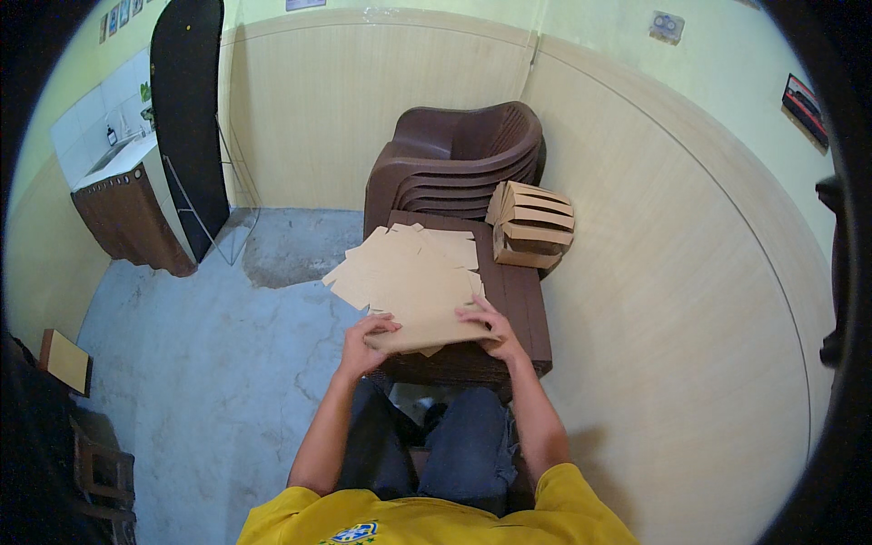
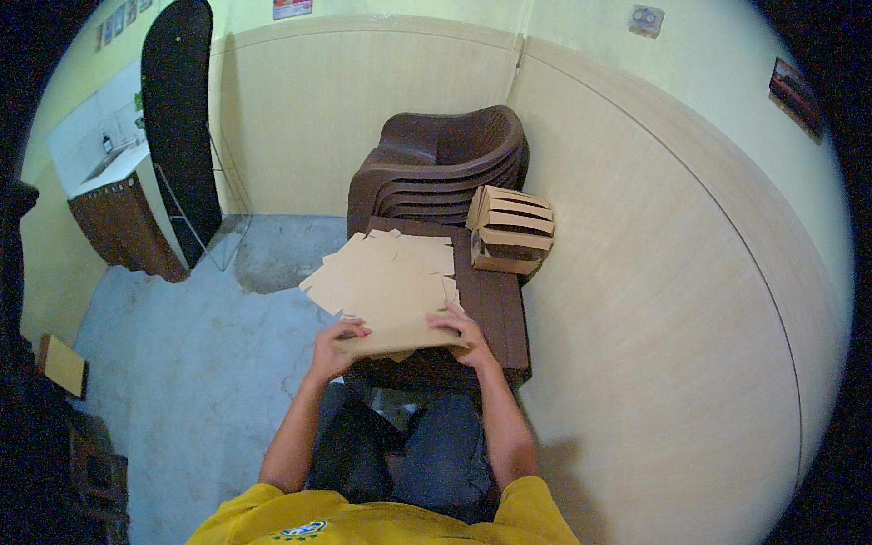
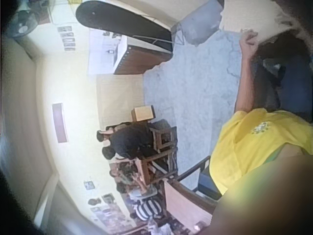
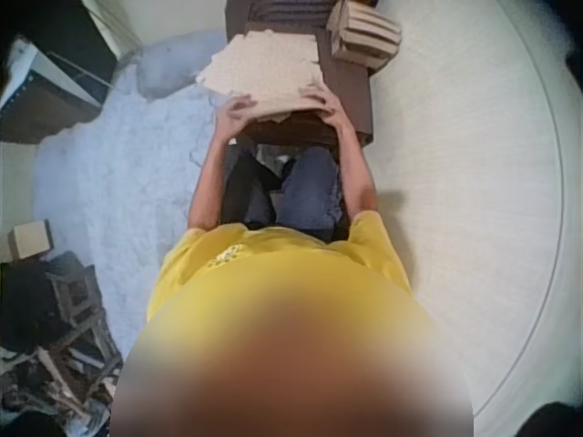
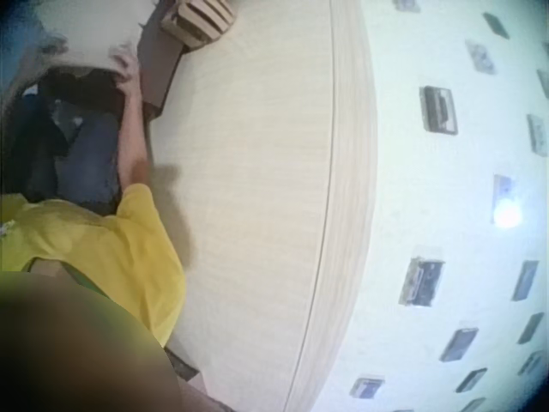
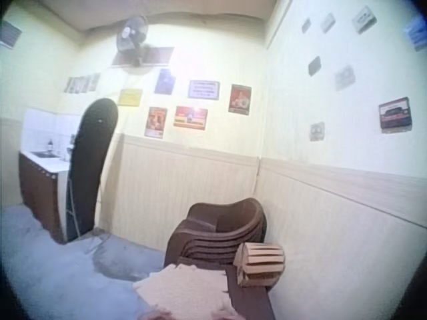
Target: The person folds flat cardboard pieces into small box shapes by hand. They repeatedly pick up a piece, fold the sides, and place the finished box on a stack. The process continues throughout the clip.
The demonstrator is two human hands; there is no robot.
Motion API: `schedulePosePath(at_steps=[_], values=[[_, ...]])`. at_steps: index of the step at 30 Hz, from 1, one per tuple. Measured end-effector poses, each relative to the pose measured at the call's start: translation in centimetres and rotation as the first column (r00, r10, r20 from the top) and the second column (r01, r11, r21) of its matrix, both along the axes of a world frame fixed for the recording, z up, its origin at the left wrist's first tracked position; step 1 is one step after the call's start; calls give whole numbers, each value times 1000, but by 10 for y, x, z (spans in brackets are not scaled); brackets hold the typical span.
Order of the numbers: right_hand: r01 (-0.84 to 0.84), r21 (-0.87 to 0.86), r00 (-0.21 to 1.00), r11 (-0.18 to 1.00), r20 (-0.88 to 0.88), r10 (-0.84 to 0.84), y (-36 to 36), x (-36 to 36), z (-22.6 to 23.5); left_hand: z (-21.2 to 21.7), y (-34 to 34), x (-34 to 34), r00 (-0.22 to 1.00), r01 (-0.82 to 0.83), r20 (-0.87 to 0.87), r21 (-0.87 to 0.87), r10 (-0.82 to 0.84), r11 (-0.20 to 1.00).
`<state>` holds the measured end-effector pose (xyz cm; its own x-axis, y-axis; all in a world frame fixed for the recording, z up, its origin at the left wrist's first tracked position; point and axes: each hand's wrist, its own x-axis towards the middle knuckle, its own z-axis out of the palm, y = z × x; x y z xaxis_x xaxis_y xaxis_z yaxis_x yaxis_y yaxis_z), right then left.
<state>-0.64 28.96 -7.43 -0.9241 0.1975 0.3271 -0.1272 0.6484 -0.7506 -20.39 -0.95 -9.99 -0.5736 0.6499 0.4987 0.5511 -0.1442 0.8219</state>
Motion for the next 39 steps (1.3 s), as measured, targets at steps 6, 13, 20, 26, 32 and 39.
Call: schedulePosePath(at_steps=[6,13,20,26,32,39], values=[[27,-332,983,943,182,36,-5,11,-10,-23,-23,3,987,49,-146,-118,-66,992],[85,-480,982,873,188,7,-12,12,-5,-3,-19,-1,977,47,-197,-162,-79,986],[122,122,992,985,13,-124,-5,9,-13,-3,-10,-11,950,58,-304,-42,-68,997],[380,26,923,924,56,-381,-11,-10,-15,6,20,-2,937,-276,194,-92,289,957],[526,141,843,839,39,-536,-14,-26,-21,24,31,14,773,-631,-144,-67,618,773],[777,291,598,558,-62,-799,-20,-68,-5,46,35,49,783,-512,-589,-428,200,744]])
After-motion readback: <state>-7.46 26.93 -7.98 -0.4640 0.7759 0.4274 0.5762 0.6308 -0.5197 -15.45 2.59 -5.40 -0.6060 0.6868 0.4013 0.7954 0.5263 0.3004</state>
